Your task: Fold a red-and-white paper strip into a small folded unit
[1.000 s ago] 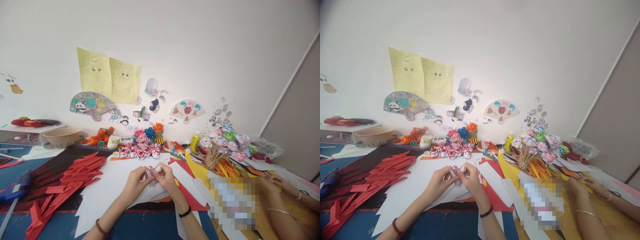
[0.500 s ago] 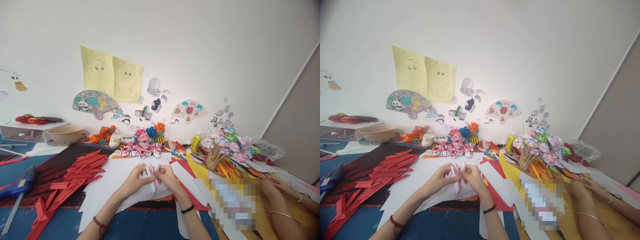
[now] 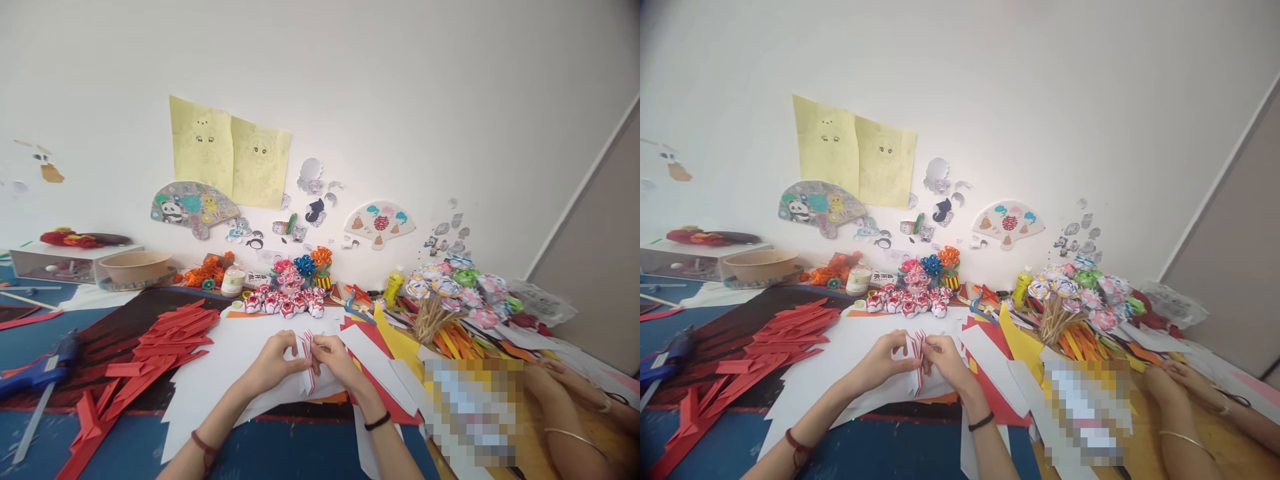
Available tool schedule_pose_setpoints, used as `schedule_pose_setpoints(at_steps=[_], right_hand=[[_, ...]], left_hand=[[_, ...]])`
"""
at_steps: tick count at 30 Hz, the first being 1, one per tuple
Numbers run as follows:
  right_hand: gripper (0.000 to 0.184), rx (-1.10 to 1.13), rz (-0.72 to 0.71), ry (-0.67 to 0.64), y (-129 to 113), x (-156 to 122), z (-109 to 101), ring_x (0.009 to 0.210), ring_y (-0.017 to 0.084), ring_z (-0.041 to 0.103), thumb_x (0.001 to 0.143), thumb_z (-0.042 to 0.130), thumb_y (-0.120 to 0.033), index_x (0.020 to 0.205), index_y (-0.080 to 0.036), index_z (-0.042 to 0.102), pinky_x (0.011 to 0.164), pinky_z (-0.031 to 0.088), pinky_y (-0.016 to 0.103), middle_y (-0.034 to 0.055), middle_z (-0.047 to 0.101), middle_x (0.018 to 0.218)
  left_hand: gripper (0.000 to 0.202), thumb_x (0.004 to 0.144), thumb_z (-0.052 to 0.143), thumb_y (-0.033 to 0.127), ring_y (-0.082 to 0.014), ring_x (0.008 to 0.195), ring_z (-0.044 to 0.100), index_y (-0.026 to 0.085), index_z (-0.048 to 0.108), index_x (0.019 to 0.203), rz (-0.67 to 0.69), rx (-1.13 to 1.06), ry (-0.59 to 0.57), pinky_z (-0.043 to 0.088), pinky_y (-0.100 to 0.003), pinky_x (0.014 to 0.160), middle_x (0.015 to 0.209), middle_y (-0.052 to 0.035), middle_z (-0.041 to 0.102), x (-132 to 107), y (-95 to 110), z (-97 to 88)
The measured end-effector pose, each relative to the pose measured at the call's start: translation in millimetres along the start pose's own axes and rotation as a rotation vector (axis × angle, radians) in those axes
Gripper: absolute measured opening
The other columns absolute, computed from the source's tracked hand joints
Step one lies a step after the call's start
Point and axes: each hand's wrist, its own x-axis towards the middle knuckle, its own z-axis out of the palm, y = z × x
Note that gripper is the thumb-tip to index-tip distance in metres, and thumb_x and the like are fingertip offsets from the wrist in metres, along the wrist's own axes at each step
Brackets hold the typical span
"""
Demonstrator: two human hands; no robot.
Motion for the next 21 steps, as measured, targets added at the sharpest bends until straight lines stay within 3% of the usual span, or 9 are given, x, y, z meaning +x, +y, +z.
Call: schedule_pose_setpoints(at_steps=[3,9,21], right_hand=[[0.050,-0.050,-0.012,0.001,0.1,0.1,0.4,0.045,0.012,0.050,0.088,0.047,-0.058,0.061,-0.016,0.054,0.051,0.040,0.024,-0.0010,0.053,0.047],[0.045,-0.076,0.027,0.036,7.3,1.7,2.9,0.042,0.011,0.051,0.078,0.062,-0.058,0.062,-0.016,0.053,0.046,0.039,0.023,-0.0039,0.050,0.046],[0.046,-0.209,-0.061,0.134,6.4,2.1,8.3,0.050,0.011,0.052,0.086,0.055,-0.052,0.056,-0.018,0.050,0.054,0.040,0.024,-0.0028,0.051,0.051]], left_hand=[[0.028,0.074,0.066,0.045,-0.0163,0.074,0.049,0.017,0.063,0.070,-0.022,0.025,0.024,0.037,-0.027,0.070,0.073,-0.0003,0.057,-0.8,-3.4,0.9],[0.023,0.072,0.069,0.036,-0.0190,0.079,0.051,0.018,0.057,0.064,-0.039,0.148,0.060,0.036,-0.028,0.071,0.077,-0.0016,0.059,-0.6,-9.8,6.4],[0.025,0.075,0.069,0.030,-0.0202,0.078,0.052,0.018,0.051,0.064,-0.049,0.412,0.125,0.031,-0.029,0.069,0.075,-0.0031,0.059,-3.9,-3.2,6.9]])
